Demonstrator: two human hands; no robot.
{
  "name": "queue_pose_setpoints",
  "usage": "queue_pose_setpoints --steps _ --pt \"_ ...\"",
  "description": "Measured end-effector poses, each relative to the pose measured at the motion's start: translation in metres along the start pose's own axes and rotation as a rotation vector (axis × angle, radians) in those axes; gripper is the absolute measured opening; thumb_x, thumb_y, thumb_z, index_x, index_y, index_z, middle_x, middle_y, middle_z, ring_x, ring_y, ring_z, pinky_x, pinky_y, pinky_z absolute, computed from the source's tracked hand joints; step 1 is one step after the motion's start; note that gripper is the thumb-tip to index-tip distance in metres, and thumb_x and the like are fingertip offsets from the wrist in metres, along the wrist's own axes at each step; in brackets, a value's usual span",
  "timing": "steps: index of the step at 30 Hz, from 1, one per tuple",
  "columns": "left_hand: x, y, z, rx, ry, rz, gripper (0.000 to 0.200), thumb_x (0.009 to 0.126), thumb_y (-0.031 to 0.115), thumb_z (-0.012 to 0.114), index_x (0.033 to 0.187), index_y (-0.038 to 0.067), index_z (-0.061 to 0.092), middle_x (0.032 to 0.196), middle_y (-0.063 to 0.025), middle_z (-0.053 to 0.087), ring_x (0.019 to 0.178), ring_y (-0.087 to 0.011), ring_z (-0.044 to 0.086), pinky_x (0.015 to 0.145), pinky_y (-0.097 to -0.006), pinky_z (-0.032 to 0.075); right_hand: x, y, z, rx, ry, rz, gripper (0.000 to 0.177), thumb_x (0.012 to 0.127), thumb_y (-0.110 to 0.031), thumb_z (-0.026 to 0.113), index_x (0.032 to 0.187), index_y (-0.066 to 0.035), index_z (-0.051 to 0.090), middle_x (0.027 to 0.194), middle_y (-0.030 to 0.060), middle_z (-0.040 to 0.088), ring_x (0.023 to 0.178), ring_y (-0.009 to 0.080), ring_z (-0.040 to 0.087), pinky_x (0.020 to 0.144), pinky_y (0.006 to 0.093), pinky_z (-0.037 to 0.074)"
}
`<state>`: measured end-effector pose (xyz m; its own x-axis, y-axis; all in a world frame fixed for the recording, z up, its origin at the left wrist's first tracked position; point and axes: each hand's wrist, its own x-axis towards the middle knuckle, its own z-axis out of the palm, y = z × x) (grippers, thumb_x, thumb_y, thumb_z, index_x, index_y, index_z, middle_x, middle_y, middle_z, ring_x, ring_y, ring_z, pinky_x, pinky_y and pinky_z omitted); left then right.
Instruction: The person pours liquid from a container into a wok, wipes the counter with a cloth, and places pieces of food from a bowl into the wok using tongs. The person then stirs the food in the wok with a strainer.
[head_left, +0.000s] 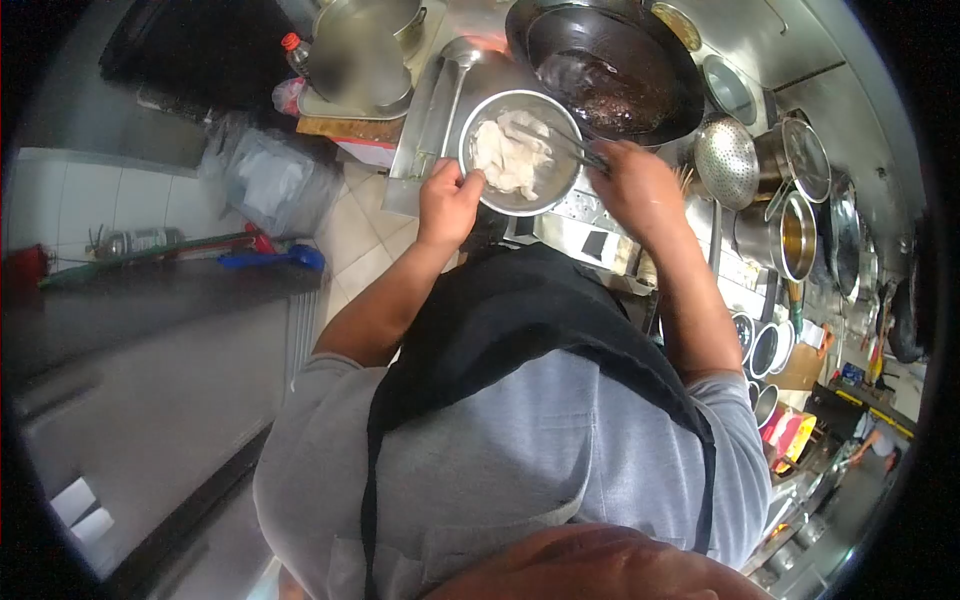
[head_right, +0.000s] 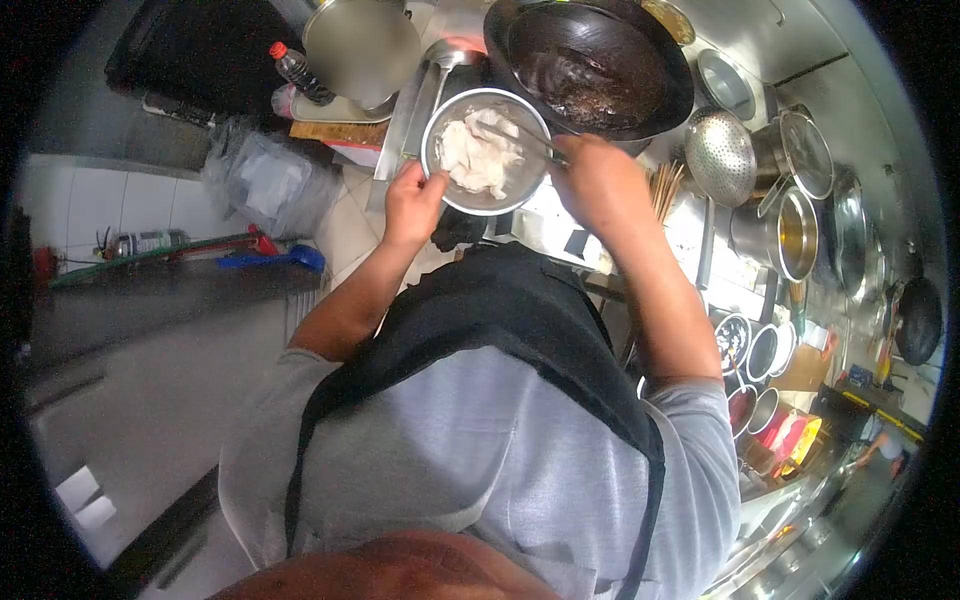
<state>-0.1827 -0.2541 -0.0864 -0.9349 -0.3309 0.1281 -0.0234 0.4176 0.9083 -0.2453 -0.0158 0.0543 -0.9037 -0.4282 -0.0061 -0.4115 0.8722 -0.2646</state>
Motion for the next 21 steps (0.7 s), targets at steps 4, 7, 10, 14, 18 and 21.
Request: queue_pose_setpoints --steps 4,7,10,14,18,21 --pt "0.006 0.008 0.004 0.006 -0.005 0.01 0.018 0.086 0.016 0.066 0.09 -0.002 0.065 0.076 -0.0103 0.056 0.07 -0.0208 0.054 0.069 -0.0335 0.045 0.005 0.008 0.025 -0.003 -0.005 -0.08 0.029 0.087 -0.02 0.061 0.112 -0.007 0.068 0.101 0.0159 0.068 0.09 0.0374 0.067 0.081 0.0459 0.054" --pt "0.011 -0.014 0.013 -0.008 -0.013 -0.065 0.021 0.085 0.018 0.061 0.082 -0.003 0.063 0.081 -0.0183 0.057 0.074 -0.0337 0.057 0.07 -0.0414 0.046 -0.002 0.018 0.007 0.09 0.058 -0.06 0.029 0.086 -0.018 0.062 0.112 -0.007 0.068 0.1 0.0157 0.067 0.089 0.0368 0.067 0.079 0.0454 0.054" --pt "0.014 -0.02 0.015 -0.044 -0.055 -0.182 0.023 0.085 0.019 0.06 0.084 -0.003 0.063 0.083 -0.0193 0.058 0.076 -0.036 0.057 0.072 -0.0422 0.046 -0.006 0.029 -0.015 0.057 0.081 -0.053 0.03 0.085 -0.018 0.063 0.113 -0.007 0.067 0.098 0.0153 0.066 0.088 0.0361 0.066 0.077 0.0455 0.054" --pt "0.013 0.009 0.005 0.024 -0.083 -0.094 0.026 0.085 0.022 0.059 0.082 -0.004 0.062 0.086 -0.0202 0.059 0.078 -0.0367 0.058 0.073 -0.0423 0.046 -0.001 0.024 -0.005 -0.142 0.04 -0.14 0.028 0.084 -0.017 0.061 0.11 -0.008 0.067 0.093 0.0139 0.065 0.085 0.0353 0.067 0.076 0.0459 0.054" --pt "0.016 0.016 0.005 0.068 -0.1 -0.086 0.027 0.085 0.022 0.059 0.082 -0.005 0.061 0.085 -0.021 0.06 0.077 -0.0366 0.059 0.072 -0.0429 0.046 0.011 0.026 0.008 -0.24 -0.047 -0.171 0.026 0.083 -0.017 0.061 0.107 -0.008 0.067 0.092 0.0133 0.065 0.082 0.0345 0.068 0.073 0.0461 0.055" --pt "0.023 -0.024 0.02 -0.099 -0.066 -0.199 0.027 0.084 0.021 0.06 0.082 -0.005 0.061 0.081 -0.0225 0.06 0.075 -0.0371 0.059 0.072 -0.0436 0.047 0.003 0.034 -0.017 0.0 0.055 -0.079 0.027 0.085 -0.018 0.064 0.11 -0.009 0.069 0.097 0.0139 0.066 0.085 0.0359 0.067 0.076 0.0453 0.054"
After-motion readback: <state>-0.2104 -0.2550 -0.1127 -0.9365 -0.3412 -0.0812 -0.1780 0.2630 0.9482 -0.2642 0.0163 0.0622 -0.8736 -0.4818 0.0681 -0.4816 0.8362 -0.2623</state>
